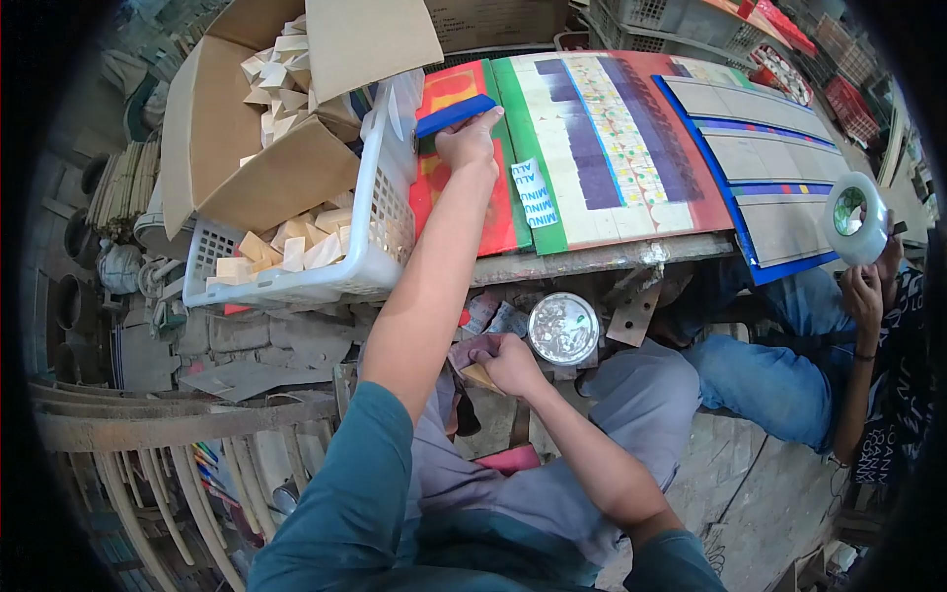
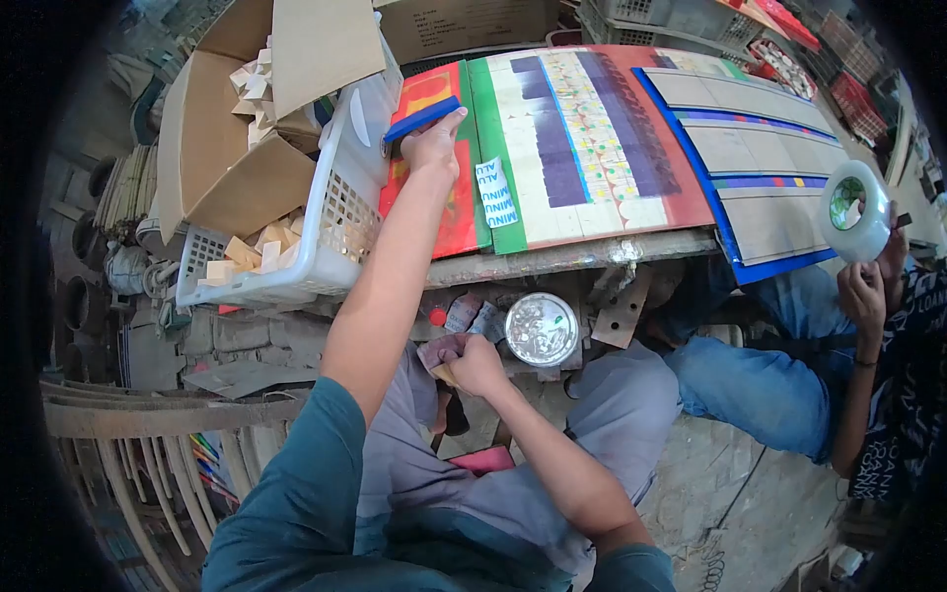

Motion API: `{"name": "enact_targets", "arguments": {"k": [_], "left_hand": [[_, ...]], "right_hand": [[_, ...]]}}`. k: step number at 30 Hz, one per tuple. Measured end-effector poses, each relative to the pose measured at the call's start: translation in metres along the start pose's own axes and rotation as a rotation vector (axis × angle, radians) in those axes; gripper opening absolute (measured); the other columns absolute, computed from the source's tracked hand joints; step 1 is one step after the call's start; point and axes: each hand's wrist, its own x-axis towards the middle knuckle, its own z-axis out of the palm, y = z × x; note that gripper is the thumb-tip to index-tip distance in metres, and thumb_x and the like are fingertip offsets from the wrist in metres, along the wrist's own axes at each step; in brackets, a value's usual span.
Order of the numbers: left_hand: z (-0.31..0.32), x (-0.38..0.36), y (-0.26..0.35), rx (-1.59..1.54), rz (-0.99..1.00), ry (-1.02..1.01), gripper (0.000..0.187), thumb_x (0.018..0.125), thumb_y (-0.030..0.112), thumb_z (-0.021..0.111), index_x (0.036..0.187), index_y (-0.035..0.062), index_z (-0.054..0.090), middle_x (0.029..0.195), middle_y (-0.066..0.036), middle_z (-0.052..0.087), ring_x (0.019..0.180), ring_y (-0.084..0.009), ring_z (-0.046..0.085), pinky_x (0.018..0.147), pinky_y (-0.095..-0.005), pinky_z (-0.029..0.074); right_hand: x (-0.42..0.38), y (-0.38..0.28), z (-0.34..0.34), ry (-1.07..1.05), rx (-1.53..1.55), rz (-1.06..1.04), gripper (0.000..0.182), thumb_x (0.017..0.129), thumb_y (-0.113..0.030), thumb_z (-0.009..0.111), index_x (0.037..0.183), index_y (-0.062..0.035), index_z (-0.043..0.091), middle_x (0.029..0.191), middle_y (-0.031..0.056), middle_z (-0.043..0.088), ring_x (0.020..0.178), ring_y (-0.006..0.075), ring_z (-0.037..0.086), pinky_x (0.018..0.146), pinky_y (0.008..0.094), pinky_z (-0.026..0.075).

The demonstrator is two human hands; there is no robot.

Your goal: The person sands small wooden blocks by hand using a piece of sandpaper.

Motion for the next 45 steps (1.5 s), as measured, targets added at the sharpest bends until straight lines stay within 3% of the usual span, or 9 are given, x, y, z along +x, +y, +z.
{"name": "enact_targets", "arguments": {"k": [9, 21, 23, 39, 41, 45], "left_hand": [[-0.005, 0.010, -0.009, -0.020, 0.033, -0.004, 0.038, 0.062, -0.013, 0.073, 0.092, -0.0024, 0.053, 0.089, -0.007, 0.060, 0.077, -0.0139, 0.058, 0.070, -0.0258, 0.051], [-0.004, 0.011, -0.008, -0.021, 0.026, 0.014, 0.041, 0.062, -0.014, 0.072, 0.096, -0.0033, 0.050, 0.090, -0.008, 0.058, 0.078, -0.0163, 0.058, 0.073, -0.0263, 0.053], [-0.002, 0.010, -0.006, -0.029, 0.035, 0.045, 0.035, 0.066, -0.018, 0.067, 0.093, -0.0066, 0.050, 0.095, -0.014, 0.058, 0.084, -0.0236, 0.062, 0.078, -0.0337, 0.056], [-0.002, 0.002, -0.004, -0.063, 0.010, 0.027, 0.040, 0.067, -0.017, 0.067, 0.099, -0.0067, 0.047, 0.101, -0.014, 0.056, 0.090, -0.0249, 0.060, 0.082, -0.0334, 0.055], [-0.003, 0.005, -0.008, -0.095, -0.010, 0.040, 0.037, 0.068, -0.013, 0.070, 0.097, -0.0037, 0.050, 0.096, -0.008, 0.057, 0.082, -0.0171, 0.060, 0.070, -0.0266, 0.056], [-0.004, 0.010, -0.003, -0.184, -0.130, 0.045, 0.034, 0.072, -0.010, 0.068, 0.099, -0.0042, 0.048, 0.096, -0.008, 0.057, 0.079, -0.0177, 0.060, 0.066, -0.0251, 0.056]], "right_hand": [[-0.004, -0.006, -0.003, 0.021, -0.066, 0.014, 0.023, 0.081, -0.017, 0.061, 0.095, 0.0002, 0.066, 0.087, 0.0177, 0.067, 0.083, 0.0281, 0.064, 0.077, 0.0351, 0.047], [-0.001, 0.000, 0.000, 0.025, -0.061, 0.013, 0.023, 0.081, -0.016, 0.061, 0.096, 0.0000, 0.066, 0.087, 0.0167, 0.067, 0.082, 0.0262, 0.065, 0.077, 0.0347, 0.047], [-0.001, 0.001, 0.000, 0.012, -0.046, 0.009, 0.023, 0.081, -0.016, 0.061, 0.097, 0.0001, 0.065, 0.087, 0.0165, 0.067, 0.082, 0.0261, 0.065, 0.076, 0.0344, 0.047], [-0.001, 0.002, 0.001, 0.005, -0.049, 0.017, 0.022, 0.080, -0.016, 0.061, 0.095, 0.0003, 0.066, 0.086, 0.0176, 0.067, 0.082, 0.0263, 0.065, 0.076, 0.0346, 0.047], [0.001, 0.006, 0.003, 0.003, -0.015, -0.001, 0.024, 0.080, -0.017, 0.061, 0.096, 0.0008, 0.065, 0.087, 0.0186, 0.066, 0.083, 0.0271, 0.065, 0.077, 0.0349, 0.047], [-0.003, -0.005, -0.003, 0.009, -0.081, 0.006, 0.025, 0.080, -0.018, 0.061, 0.097, 0.0012, 0.065, 0.087, 0.0191, 0.066, 0.084, 0.0283, 0.065, 0.077, 0.0352, 0.047]]}}
